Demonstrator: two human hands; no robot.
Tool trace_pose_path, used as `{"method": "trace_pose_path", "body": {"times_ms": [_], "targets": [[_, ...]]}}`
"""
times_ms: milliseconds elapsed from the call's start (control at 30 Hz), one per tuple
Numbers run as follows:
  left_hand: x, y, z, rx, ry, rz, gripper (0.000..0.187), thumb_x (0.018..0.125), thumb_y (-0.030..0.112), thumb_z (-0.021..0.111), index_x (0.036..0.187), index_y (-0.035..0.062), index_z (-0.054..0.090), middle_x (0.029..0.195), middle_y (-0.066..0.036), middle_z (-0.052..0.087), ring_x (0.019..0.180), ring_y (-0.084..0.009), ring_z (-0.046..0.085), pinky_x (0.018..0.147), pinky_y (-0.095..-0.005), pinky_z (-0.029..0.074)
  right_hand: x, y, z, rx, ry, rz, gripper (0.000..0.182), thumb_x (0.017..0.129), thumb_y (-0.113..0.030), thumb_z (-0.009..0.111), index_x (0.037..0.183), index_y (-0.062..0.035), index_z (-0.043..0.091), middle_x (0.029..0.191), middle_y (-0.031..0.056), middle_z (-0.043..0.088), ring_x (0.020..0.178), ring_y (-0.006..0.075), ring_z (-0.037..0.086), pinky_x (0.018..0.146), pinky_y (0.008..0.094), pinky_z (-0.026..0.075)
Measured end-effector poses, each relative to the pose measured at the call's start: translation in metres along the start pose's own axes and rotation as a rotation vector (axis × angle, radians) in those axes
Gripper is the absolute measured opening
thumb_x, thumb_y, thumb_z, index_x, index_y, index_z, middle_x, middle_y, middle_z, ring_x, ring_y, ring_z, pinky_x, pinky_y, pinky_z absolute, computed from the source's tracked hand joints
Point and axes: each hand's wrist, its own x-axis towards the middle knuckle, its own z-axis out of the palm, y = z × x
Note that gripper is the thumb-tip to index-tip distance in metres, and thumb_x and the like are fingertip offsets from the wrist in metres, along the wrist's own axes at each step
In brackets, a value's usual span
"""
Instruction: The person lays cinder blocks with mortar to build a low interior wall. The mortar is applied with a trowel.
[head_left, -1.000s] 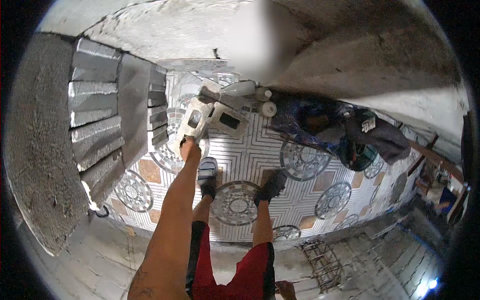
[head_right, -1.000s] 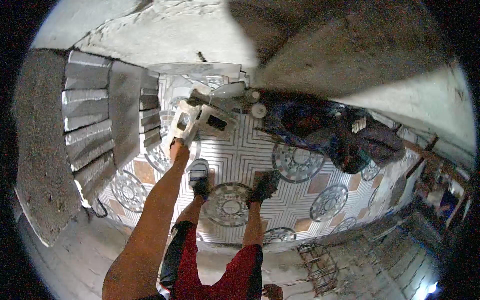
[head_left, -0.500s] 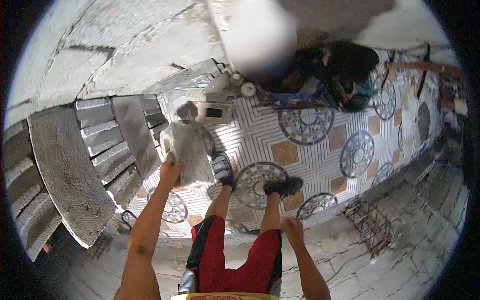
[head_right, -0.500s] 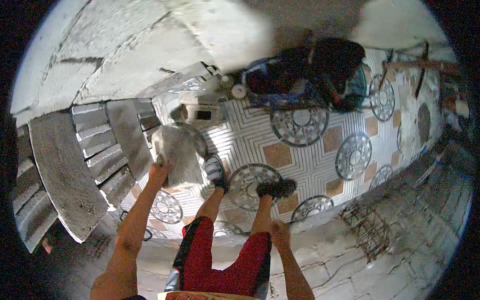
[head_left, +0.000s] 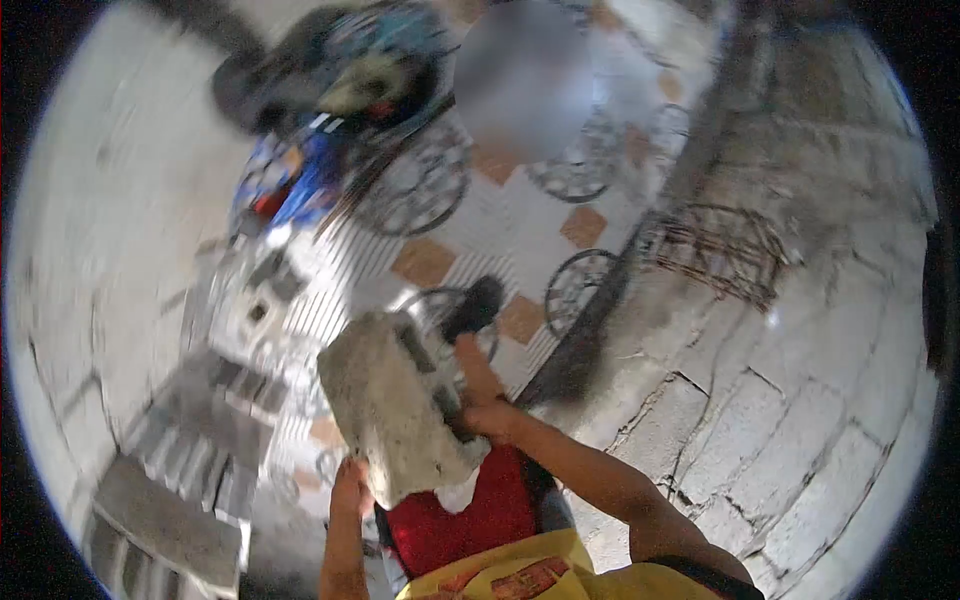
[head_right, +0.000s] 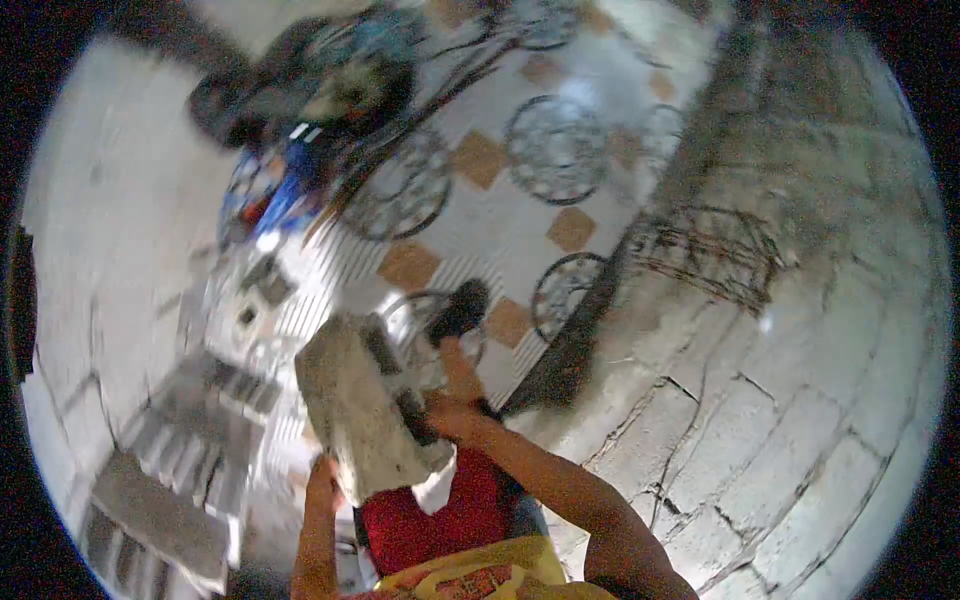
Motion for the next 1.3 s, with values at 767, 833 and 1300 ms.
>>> {"method": "trace_pose_path", "body": {"times_ms": [767,833,1300], "targets": [[0.055,-0.09,0.648,0.623,-0.302,-0.121,0.049,0.09,0.038,0.043,0.127,0.0056,0.043,0.119,-0.012,0.051,0.11,-0.0295,0.048,0.095,-0.0434,0.039,-0.374,-0.217,-0.214,-0.156,1.039,-0.469,0.057,0.071,-0.021,0.062,0.121,0.001,0.043,0.102,0.0253,0.06,0.097,0.0359,0.059,0.084,0.0397,0.045],[0.066,-0.089,0.721,0.657,-0.249,-0.071,0.048,0.09,0.036,0.043,0.127,0.0048,0.042,0.12,-0.012,0.051,0.11,-0.0298,0.048,0.095,-0.0431,0.039,-0.409,-0.269,-0.242,-0.029,1.008,-0.418,0.055,0.071,-0.018,0.061,0.12,0.0005,0.044,0.103,0.0255,0.059,0.097,0.0357,0.058,0.084,0.039,0.045],[0.188,-0.158,1.183,1.676,-0.166,-0.071,0.05,0.075,0.037,0.065,0.107,0.0005,0.052,0.093,-0.009,0.059,0.076,-0.0173,0.057,0.058,-0.0278,0.046,-0.527,-0.434,-0.525,-0.295,1.167,-0.553,0.067,0.069,-0.011,0.059,0.125,0.0138,0.03,0.075,0.0274,0.059,0.068,0.0396,0.062,0.057,0.0466,0.05]]}}
